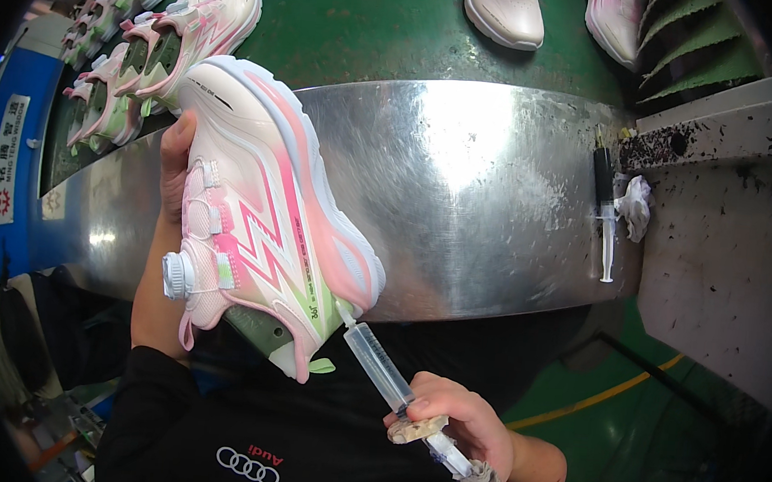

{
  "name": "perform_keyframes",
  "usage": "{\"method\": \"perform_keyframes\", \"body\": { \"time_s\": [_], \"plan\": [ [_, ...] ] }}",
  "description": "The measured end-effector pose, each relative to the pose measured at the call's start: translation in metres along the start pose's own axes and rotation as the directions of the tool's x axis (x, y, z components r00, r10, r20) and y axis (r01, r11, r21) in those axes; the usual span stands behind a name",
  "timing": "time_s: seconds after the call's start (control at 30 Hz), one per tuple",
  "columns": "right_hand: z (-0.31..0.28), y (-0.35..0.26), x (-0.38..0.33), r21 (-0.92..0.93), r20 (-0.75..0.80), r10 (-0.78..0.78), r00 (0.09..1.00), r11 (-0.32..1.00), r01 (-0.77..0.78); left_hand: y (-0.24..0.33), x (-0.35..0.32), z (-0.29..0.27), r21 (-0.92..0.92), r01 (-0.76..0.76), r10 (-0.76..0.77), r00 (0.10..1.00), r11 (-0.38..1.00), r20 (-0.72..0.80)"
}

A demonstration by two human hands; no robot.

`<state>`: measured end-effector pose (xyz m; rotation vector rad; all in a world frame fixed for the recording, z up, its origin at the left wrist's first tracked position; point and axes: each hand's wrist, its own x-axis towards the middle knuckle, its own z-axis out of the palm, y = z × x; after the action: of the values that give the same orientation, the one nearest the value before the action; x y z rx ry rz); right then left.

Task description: The person picks up shoes one at a time, applies liquid along their edges with a syringe, and places the shoes onto a conveyor belt.

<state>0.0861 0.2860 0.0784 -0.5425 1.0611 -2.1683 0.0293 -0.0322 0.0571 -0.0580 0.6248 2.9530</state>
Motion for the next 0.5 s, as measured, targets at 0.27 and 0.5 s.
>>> {"method": "perform_keyframes", "body": {
  "time_s": [0.27, 0.5],
  "plan": [
    [-0.005, 0.005, -0.009, -0.036, -0.023, -0.005, 1.000, 0.999, 0.004, -0.002, 0.004, 0.000, 0.097, 0.004, 0.011, 0.989, 0.995, -0.149],
    [-0.012, 0.019, -0.015, 0.027, -0.003, -0.069, 0.998, 0.997, 0.069, 0.000, 0.002, -0.003, 0.096, -0.013, 0.033, 0.978, 0.995, -0.208]
  ]
}}
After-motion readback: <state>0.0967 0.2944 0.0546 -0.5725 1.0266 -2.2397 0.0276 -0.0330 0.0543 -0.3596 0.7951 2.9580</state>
